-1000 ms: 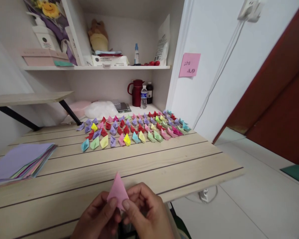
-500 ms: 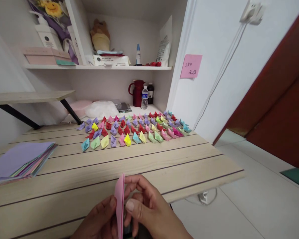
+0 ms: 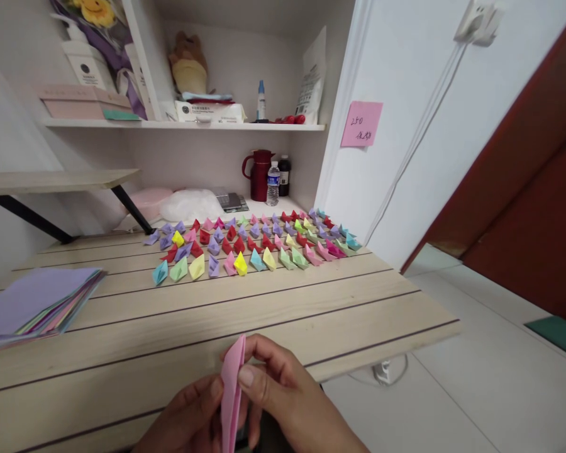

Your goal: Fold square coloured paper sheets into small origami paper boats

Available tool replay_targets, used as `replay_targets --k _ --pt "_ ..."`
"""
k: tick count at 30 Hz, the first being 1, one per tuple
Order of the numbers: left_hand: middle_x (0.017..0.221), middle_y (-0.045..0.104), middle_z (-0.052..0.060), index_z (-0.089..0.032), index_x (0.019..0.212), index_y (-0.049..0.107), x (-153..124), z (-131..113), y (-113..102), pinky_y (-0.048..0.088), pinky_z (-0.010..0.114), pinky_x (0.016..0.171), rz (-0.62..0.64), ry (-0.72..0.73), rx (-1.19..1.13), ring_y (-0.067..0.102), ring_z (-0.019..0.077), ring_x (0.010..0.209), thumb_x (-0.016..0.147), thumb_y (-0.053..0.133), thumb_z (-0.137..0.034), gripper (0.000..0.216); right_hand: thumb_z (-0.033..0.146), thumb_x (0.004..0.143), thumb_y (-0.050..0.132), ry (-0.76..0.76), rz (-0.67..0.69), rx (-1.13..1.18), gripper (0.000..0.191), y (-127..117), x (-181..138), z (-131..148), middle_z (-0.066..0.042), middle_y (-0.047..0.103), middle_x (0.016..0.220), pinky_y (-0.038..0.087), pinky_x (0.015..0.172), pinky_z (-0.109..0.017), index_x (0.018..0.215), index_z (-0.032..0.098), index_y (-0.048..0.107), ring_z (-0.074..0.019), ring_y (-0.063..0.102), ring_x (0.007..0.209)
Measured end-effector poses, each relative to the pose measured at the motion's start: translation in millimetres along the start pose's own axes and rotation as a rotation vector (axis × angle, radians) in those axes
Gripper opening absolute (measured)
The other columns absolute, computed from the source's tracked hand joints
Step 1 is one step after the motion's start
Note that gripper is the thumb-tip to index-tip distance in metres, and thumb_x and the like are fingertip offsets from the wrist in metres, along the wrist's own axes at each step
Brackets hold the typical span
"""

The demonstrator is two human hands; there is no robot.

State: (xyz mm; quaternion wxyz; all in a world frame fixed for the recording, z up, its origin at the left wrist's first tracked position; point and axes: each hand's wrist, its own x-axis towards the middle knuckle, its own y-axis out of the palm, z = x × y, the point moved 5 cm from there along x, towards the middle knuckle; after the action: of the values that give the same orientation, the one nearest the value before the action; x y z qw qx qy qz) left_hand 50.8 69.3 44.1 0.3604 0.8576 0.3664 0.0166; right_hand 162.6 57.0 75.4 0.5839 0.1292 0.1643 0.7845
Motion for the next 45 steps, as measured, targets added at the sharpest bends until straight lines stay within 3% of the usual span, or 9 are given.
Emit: replay_targets --k 6,17,23,27,29,31,35,41,45 --pt "0.057 0.061 0.002 -0.013 0.072 0.072 -0.5 0.7 -1.1 0.032 0.016 0.053 -0.002 0.01 -0.037 0.046 0.0052 0.052 0.081 0.073 -0.053 0.041 0.048 0.088 0.07 0.039 -0.033 0.035 0.037 -2.0 0.1 -5.5 -0.003 0.069 0.071 0.046 0.05 -0.02 0.107 0.016 0.066 -0.0113 0.061 0.053" --pt "0.047 0.057 -0.002 -0.015 0.076 0.073 -4.6 2.5 -13.5 0.032 0.02 0.049 -0.365 0.129 0.188 0.047 0.0064 0.043 0.058 0.082 -0.068 0.057 0.033 0.08 0.081 0.001 -0.146 -0.057 0.051 -6.6 -5.5 4.6 0.002 0.06 0.092 0.047 0.068 -0.023 0.124 0.028 0.056 -0.0109 0.058 0.074" --pt "0.049 0.058 -0.001 -0.012 0.086 0.071 -8.4 1.6 -10.8 0.041 0.02 0.045 -0.449 0.147 0.345 0.05 0.0089 0.042 0.067 0.073 -0.071 0.061 0.027 0.078 0.078 -0.031 -0.238 -0.2 0.027 -15.8 -1.2 -5.3 0.007 0.052 0.072 0.038 0.057 -0.021 0.088 0.022 0.053 -0.01 0.048 0.061" --pt "0.088 0.067 0.001 -0.025 0.146 0.036 -20.9 -6.3 -14.9 0.039 0.021 0.032 -0.718 0.366 0.553 0.056 0.0118 0.045 0.083 0.064 -0.055 0.075 0.019 0.08 0.067 -0.154 -0.434 -0.497 0.016 -29.0 0.9 0.8 0.006 0.051 0.07 0.036 0.057 -0.022 0.081 0.022 0.051 -0.0115 0.045 0.063" --pt "0.104 0.064 0.004 -0.031 0.149 0.029 -31.4 -12.8 -15.1 0.044 0.022 0.036 -0.891 0.564 0.743 0.059 0.0118 0.051 0.086 0.063 -0.047 0.073 0.014 0.079 0.061 -0.197 -0.484 -0.651 0.012 -30.1 1.9 2.5 0.005 0.053 0.07 0.037 0.058 -0.023 0.08 0.022 0.052 -0.0123 0.047 0.062" --pt "0.11 0.061 0.005 -0.03 0.136 0.046 -40.6 -17.9 -9.1 0.053 0.026 0.054 -1.004 0.813 1.0 0.064 0.0141 0.067 0.088 0.063 -0.039 0.052 0.012 0.079 0.058 -0.224 -0.51 -0.794 0.012 -28.5 3.5 0.9 0.005 0.053 0.068 0.036 0.057 -0.024 0.079 0.022 0.051 -0.0129 0.048 0.061" --pt "0.112 0.062 0.008 -0.026 0.113 0.059 -38.6 -14.9 1.3 0.052 0.035 0.085 -0.979 1.087 1.453 0.064 0.0213 0.099 0.095 0.056 -0.032 0.019 0.02 0.088 0.055 -0.246 -0.5 -1.009 0.012 -22.7 9.1 -10.2 0.004 0.056 0.068 0.036 0.058 -0.025 0.079 0.023 0.049 -0.0136 0.051 0.06" --pt "0.104 0.069 0.008 -0.018 0.118 0.054 -24.2 -11.4 -7.4 0.042 0.038 0.088 -0.869 1.016 1.835 0.064 0.0226 0.096 0.095 0.054 -0.026 0.025 0.013 0.081 0.055 -0.356 -0.477 -1.251 0.012 -15.2 11.9 -11.9 0.002 0.059 0.072 0.034 0.061 -0.027 0.08 0.023 0.049 -0.0166 0.052 0.065" --pt "0.092 0.07 0.003 -0.022 0.104 0.057 -22.0 -14.2 -9.3 0.037 0.043 0.091 -0.907 0.908 1.814 0.063 0.0235 0.09 0.092 0.051 -0.013 0.016 0.003 0.075 0.053 -0.411 -0.374 -1.302 0.023 -11.2 10.7 -5.4 0.0 0.064 0.082 0.036 0.068 -0.03 0.086 0.023 0.055 -0.019 0.055 0.074"
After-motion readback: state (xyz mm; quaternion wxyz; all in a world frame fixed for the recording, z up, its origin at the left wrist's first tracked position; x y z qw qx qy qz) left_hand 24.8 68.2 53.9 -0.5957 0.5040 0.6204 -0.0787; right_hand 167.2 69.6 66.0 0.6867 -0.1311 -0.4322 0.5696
